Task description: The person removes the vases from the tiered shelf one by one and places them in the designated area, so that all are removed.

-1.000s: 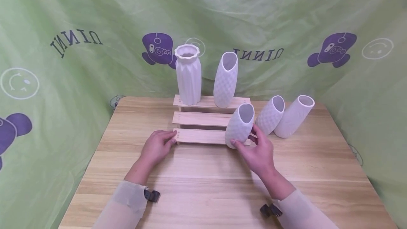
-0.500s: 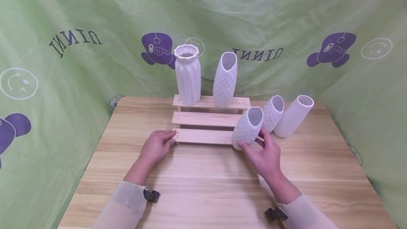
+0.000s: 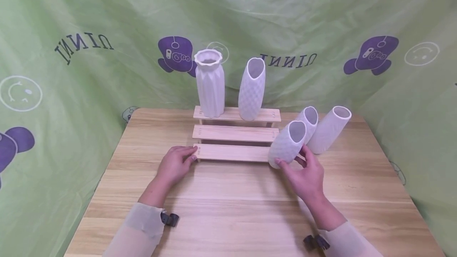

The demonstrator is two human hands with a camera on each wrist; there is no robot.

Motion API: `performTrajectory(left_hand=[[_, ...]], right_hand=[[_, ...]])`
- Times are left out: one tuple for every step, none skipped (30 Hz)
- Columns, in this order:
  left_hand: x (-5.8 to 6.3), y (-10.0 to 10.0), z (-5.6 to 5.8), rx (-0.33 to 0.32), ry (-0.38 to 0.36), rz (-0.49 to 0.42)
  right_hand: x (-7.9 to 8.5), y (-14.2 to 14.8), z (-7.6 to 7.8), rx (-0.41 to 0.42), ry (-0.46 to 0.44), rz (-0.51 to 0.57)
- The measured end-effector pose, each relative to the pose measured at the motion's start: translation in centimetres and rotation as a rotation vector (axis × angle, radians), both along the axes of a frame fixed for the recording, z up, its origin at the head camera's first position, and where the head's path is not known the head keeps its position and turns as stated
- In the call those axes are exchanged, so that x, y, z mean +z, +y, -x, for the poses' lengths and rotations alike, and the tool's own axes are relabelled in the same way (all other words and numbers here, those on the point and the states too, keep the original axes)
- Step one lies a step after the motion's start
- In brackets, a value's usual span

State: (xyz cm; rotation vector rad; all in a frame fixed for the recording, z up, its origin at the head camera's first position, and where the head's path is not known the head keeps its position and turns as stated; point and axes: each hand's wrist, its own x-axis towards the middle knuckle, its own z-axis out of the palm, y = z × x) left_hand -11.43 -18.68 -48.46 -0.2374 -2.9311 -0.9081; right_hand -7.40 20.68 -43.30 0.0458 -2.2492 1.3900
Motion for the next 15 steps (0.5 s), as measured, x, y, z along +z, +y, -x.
performTrajectory(left_hand=[[0.0, 0.0, 0.0, 0.0, 0.0, -0.001], [0.0, 0.0, 0.0, 0.001, 0.001, -0.003], [0.0, 0.0, 0.0, 0.002, 0.0, -0.004], [0.0, 0.0, 0.0, 0.004, 0.0, -0.005], [0.0, 0.0, 0.0, 0.005, -0.001, -0.006], [0.0, 0.0, 0.0, 0.008, -0.003, -0.007], [-0.1, 0.0, 0.0, 0.008, -0.004, -0.007], [-0.1, 0.0, 0.0, 0.009, -0.004, -0.006], [-0.1, 0.0, 0.0, 0.008, -0.005, -0.006], [-0.1, 0.0, 0.0, 0.008, -0.006, -0.005], [-0.1, 0.0, 0.0, 0.008, -0.005, -0.005], [-0.1, 0.0, 0.0, 0.005, -0.001, -0.003], [-0.1, 0.0, 0.0, 0.002, 0.003, -0.003], [-0.1, 0.0, 0.0, 0.0, 0.008, -0.002], [-0.1, 0.0, 0.0, -0.002, 0.014, -0.002]], right_hand=[[-0.4, 0.3, 0.1, -0.007, -0.007, -0.001], [-0.8, 0.7, 0.2, -0.013, -0.015, 0.001], [-1.2, 1.1, 0.3, -0.018, -0.022, 0.003], [-1.5, 1.4, 0.4, -0.018, -0.023, 0.004], [-1.6, 1.6, 0.4, -0.018, -0.024, 0.005], [-1.7, 1.8, 0.4, -0.016, -0.023, 0.006], [-1.8, 2.0, 0.4, -0.013, -0.021, 0.007], [-1.8, 2.2, 0.4, -0.011, -0.02, 0.01], [-1.9, 2.3, 0.3, -0.01, -0.017, 0.009], [-1.9, 2.5, 0.3, -0.01, -0.015, 0.007], [-1.9, 2.6, 0.3, -0.01, -0.015, 0.006], [-1.9, 2.7, 0.2, -0.008, -0.012, 0.005], [-1.8, 2.8, 0.2, -0.009, -0.009, -0.001], [-1.8, 3.0, 0.2, -0.009, -0.005, -0.005], [-1.8, 3.1, 0.2, -0.009, -0.003, -0.01]])
